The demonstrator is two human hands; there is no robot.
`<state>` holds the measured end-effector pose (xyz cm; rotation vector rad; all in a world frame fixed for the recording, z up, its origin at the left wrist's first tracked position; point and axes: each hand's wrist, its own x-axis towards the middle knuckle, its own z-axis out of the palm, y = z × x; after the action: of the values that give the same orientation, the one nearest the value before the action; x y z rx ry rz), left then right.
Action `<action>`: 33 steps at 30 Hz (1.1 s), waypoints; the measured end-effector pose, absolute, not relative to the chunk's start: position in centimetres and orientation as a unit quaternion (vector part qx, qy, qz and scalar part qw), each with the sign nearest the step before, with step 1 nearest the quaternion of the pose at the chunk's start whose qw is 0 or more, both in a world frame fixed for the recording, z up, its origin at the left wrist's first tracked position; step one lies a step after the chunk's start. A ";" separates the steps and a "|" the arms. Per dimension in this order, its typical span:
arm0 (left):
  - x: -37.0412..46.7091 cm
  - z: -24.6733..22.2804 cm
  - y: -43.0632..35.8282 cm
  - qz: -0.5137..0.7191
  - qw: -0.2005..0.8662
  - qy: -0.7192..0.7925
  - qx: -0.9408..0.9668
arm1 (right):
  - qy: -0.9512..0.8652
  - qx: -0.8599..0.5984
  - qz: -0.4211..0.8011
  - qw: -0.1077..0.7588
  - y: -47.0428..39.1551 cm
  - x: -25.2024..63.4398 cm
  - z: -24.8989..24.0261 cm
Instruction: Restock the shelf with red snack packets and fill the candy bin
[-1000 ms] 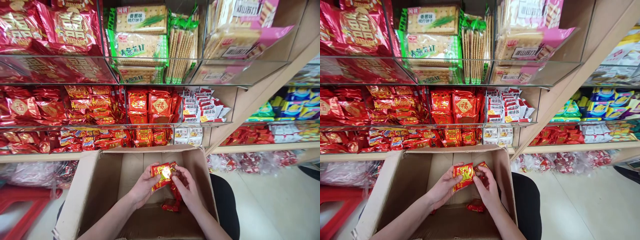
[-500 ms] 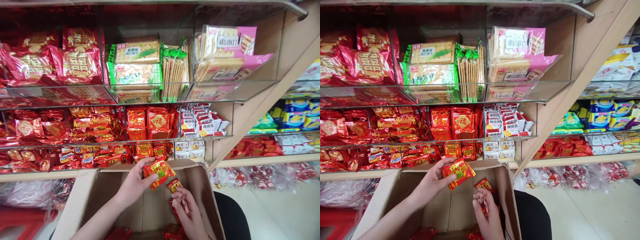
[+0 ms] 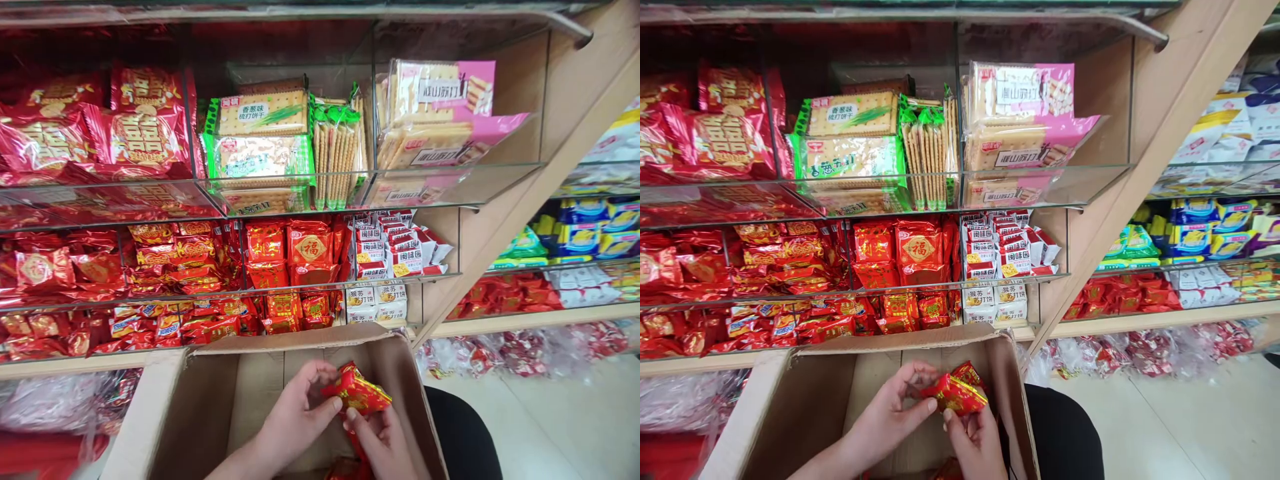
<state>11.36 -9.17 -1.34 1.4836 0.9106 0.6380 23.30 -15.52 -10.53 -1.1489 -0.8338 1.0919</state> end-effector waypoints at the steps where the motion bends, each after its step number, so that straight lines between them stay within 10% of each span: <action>1: 11.0 -0.6 -8.8 0.262 0.569 0.384 0.678 | -0.378 -0.500 0.472 0.621 -15.5 23.3 -10.5; 8: 9.9 2.7 -6.9 0.129 0.415 0.289 0.853 | -0.471 -0.504 0.437 0.577 -16.2 23.5 -9.6; 14: 9.3 4.1 -3.5 0.253 0.443 0.401 0.761 | -0.455 -0.533 0.428 0.571 -16.0 23.9 -9.5; 33: 13.0 -2.2 6.5 0.105 0.202 0.502 0.835 | -0.735 -0.573 0.314 0.179 -15.8 23.0 -10.8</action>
<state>12.97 6.47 -2.20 2.3303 1.4004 0.2925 22.96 -15.80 -10.82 -1.6216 -2.0793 0.8866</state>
